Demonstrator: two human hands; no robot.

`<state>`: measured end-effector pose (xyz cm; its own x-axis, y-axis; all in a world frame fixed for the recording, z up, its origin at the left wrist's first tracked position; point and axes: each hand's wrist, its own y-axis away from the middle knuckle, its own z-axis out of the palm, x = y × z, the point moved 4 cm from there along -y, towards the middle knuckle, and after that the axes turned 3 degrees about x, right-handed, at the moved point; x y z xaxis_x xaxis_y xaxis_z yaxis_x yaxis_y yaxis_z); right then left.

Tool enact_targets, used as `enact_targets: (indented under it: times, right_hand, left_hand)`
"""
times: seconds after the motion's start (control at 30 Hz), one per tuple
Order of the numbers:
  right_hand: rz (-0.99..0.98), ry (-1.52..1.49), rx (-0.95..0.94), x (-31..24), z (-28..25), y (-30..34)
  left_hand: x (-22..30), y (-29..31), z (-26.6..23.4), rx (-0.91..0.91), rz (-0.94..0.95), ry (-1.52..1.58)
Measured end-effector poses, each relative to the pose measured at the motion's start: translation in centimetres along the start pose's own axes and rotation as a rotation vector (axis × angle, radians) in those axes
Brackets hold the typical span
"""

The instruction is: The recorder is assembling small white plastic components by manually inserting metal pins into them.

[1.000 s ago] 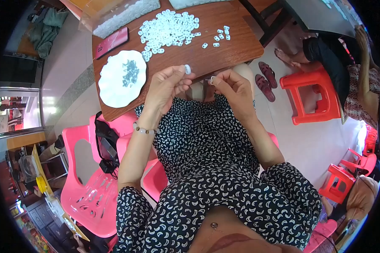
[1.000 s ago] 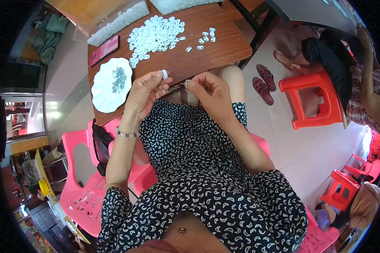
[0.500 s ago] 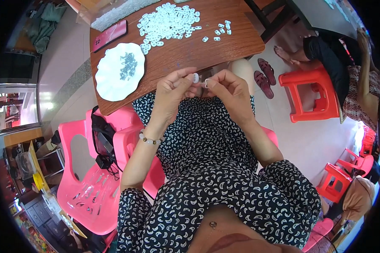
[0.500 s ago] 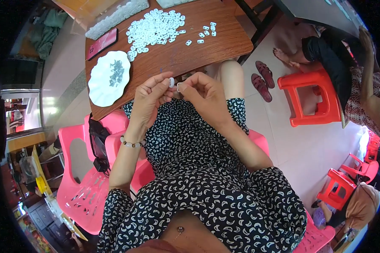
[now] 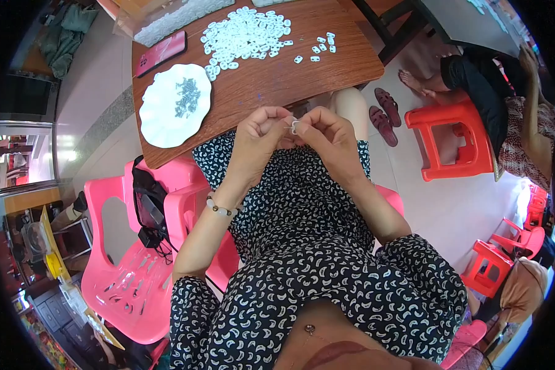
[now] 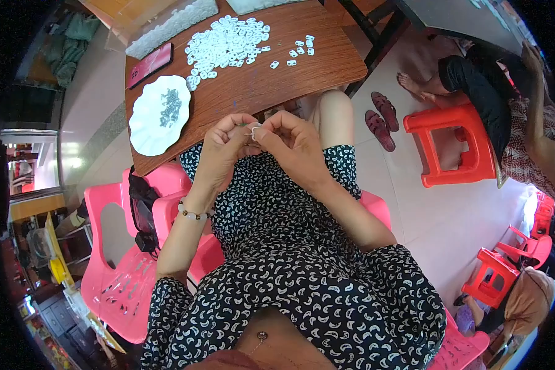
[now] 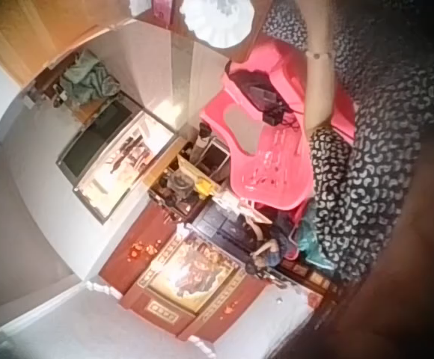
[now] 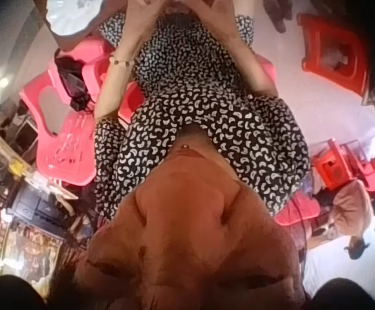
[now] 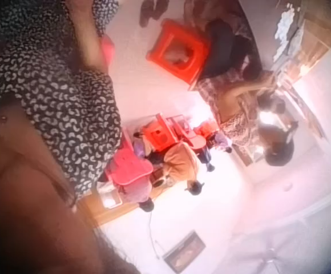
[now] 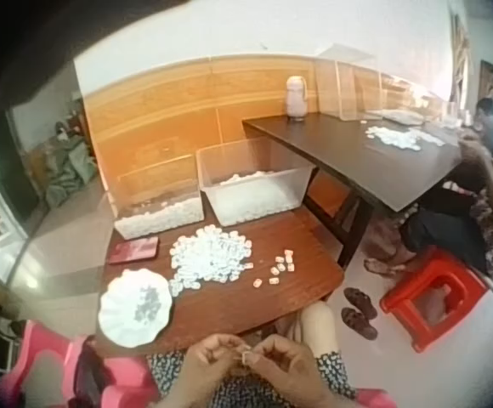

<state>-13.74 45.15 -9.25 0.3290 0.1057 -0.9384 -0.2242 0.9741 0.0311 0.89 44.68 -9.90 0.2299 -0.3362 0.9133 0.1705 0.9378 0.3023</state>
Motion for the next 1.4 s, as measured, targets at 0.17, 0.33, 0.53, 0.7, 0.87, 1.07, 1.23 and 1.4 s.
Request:
enact_targets:
  times: [0.17,0.33,0.53,0.7,0.87,1.07,1.23,1.4]
  right_hand:
    - [-0.011,-0.01,0.021,0.0,0.0,0.0]
    - [-0.028,-0.015,0.044,-0.4,0.0,0.0]
    - [-0.049,-0.093,0.087,-0.3,-0.2,0.1]
    - [-0.065,-0.042,0.095,-0.3,-0.5,0.0]
    - [-0.022,-0.047,0.084,-0.3,-0.7,-0.1]
    - [0.003,-0.079,0.074,0.4,-1.2,-0.3]
    - [0.03,-0.103,0.078,0.8,-1.2,-0.3]
    - [0.005,-0.102,0.103,1.0,-1.3,-0.5]
  left_hand:
    - [0.3,0.5,0.3,-0.018,-0.03,0.044]
    - [-0.5,0.3,0.2,-0.037,-0.015,0.136]
    - [-1.3,0.0,-0.1,-0.023,-0.075,0.159]
    - [-1.5,0.4,0.3,-0.088,-0.155,0.046]
    - [-1.8,0.4,0.4,-0.095,-0.152,0.1]
    - [-1.9,0.1,-0.1,-0.068,-0.126,0.12]
    - [-1.6,0.5,0.0,-0.078,-0.14,0.127]
    - [-1.7,0.6,-0.3,-0.087,-0.213,0.233]
